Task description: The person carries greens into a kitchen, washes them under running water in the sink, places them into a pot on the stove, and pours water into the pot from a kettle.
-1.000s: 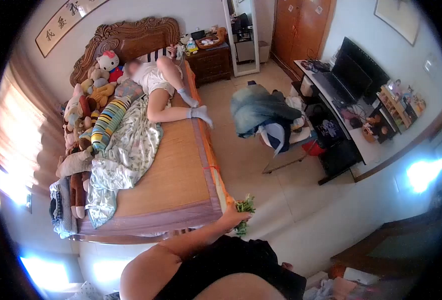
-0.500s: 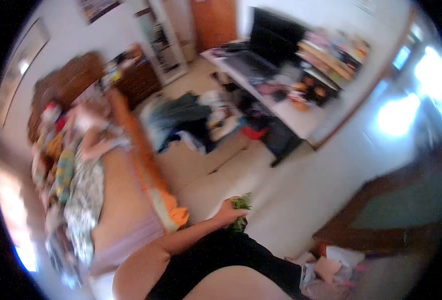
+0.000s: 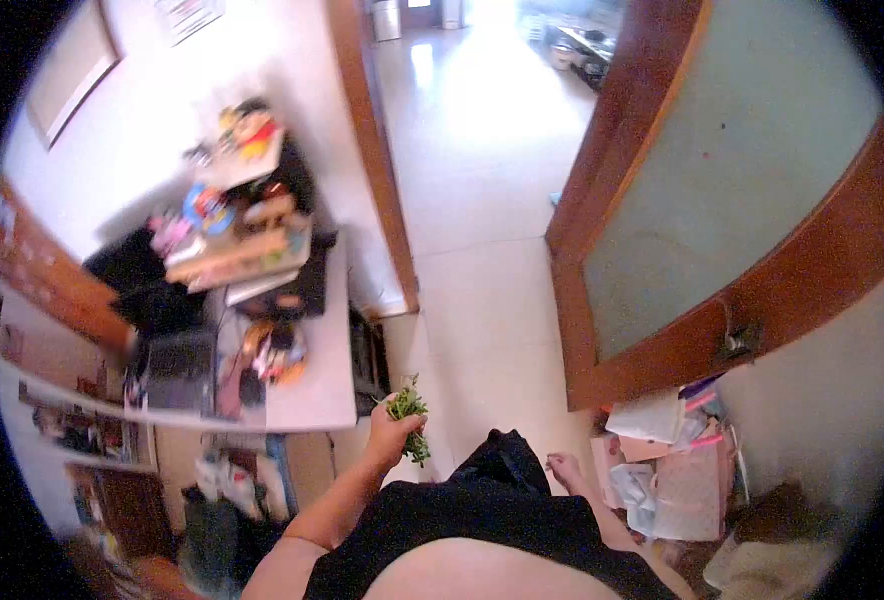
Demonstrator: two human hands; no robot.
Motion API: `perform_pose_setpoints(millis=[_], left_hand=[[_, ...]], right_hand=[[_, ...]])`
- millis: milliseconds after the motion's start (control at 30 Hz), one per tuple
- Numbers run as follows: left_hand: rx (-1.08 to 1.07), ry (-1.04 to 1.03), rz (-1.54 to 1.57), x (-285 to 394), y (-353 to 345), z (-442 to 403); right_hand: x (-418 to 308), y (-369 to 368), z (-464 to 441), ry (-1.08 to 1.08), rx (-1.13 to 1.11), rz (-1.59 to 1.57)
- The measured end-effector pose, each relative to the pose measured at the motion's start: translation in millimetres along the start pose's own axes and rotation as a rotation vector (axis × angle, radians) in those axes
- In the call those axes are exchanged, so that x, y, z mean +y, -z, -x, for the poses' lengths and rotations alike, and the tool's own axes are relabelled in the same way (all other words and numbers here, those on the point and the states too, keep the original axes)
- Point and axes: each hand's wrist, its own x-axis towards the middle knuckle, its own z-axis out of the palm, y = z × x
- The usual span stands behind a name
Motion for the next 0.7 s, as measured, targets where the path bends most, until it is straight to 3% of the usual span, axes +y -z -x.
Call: perform_pose_setpoints(millis=[33,67,100,133,333,467,500,567,600,633,700], left_hand=[[-0.047,-0.003,0.046,1,-8,-34],[-0.089,-0.031,-0.005,9,-21,-65],[-0.096,-0.014,0.009,18,-35,-95],[-0.099,0.008,0.025,25,-51,-123],[-0.120,-0.022,-0.102,81,-129,-271],[-0.050,-0.064,-0.210,138,-145,-367],[0.004,-0.066,-0.098,153,-148,-387],[0.141,-0.084,-0.109,185,-153,-437],[0.113,-0.173,-0.219,188,-143,-472],[0.151,-0.119,0.105,185,-145,-505],[0.104,-0.086,-0.119,193,-133,-577]], right_hand=[[3,3,-20,0.093,0.071,0.028],[-15,19,-22,-0.203,-0.032,-0.108],[-24,30,-31,-0.336,-0.090,-0.005],[-1,28,-42,-0.233,-0.043,0.010],[29,99,-199,-0.451,-0.316,0.249],[-21,169,-356,-0.425,-0.328,0.231],[-39,183,-401,-0.414,-0.289,0.163],[-83,203,-501,-0.403,-0.155,-0.020],[-118,204,-549,-0.421,-0.066,-0.085],[-142,204,-602,-0.431,0.024,-0.152],[-170,204,-702,-0.213,-0.020,-0.157]])
